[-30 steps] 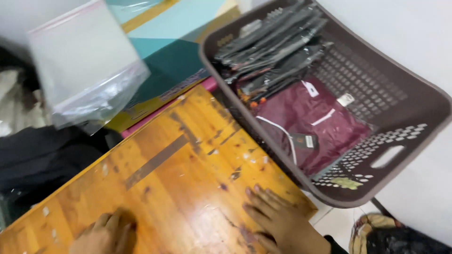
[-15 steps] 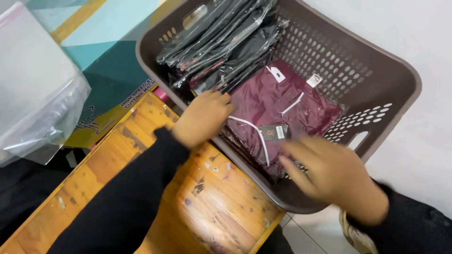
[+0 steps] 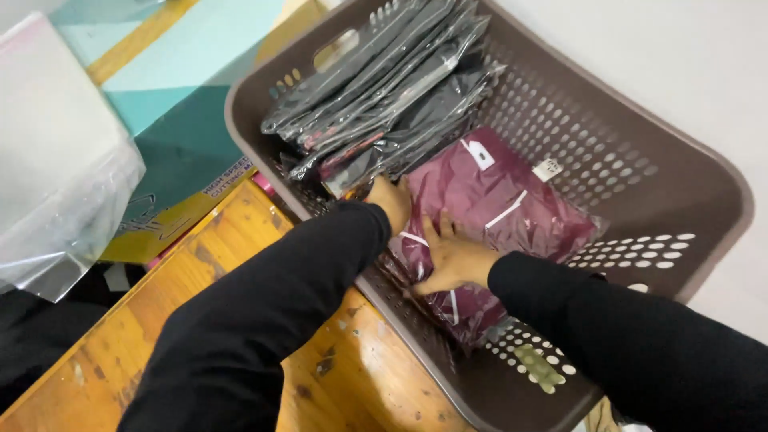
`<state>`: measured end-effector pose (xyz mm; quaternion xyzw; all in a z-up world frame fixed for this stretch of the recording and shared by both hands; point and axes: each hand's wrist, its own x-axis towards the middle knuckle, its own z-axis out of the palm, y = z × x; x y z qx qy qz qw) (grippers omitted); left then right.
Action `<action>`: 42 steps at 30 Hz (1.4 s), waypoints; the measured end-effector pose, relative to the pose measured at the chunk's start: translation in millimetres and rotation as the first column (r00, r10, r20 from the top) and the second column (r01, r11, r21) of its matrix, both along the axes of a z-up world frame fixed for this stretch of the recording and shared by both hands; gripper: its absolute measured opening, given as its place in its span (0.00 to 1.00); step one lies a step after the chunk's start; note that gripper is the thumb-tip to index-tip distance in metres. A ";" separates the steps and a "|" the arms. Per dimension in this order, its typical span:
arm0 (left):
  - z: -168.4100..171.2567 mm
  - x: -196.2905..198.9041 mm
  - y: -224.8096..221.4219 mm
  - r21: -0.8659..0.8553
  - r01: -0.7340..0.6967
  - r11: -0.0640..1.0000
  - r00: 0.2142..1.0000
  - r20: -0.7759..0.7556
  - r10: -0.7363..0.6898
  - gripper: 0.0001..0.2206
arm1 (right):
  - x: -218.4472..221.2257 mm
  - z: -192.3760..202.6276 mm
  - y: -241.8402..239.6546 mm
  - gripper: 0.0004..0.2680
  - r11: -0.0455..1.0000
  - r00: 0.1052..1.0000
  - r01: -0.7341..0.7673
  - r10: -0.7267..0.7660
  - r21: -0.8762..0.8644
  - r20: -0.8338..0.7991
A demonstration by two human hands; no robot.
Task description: Inserting folded garments into plastic bags and smoothing them out for final packaging.
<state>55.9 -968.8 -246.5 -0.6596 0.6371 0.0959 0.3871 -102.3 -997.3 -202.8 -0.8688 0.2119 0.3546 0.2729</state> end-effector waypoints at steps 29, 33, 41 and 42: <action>107.8 3.4 20.2 -0.820 -0.122 0.559 0.709 -0.466 -0.530 0.23 | -16.6 120.4 -123.7 0.27 0.817 0.826 0.470 -0.540 0.333 0.160; 135.1 -1.0 65.5 -0.896 -0.307 0.320 0.561 -0.442 -0.700 0.26 | -8.6 74.8 -133.9 0.39 0.920 0.831 0.374 -0.389 0.118 0.398; 202.8 6.6 165.9 -0.767 -0.626 0.140 0.484 -0.523 -0.701 0.11 | 8.9 68.7 -79.0 0.25 0.529 0.663 0.443 -0.737 0.723 0.133; 205.5 8.5 181.4 -0.745 -0.657 0.112 0.487 -0.533 -0.692 0.11 | 10.8 65.2 -72.1 0.21 0.495 0.587 0.413 -0.786 0.765 0.192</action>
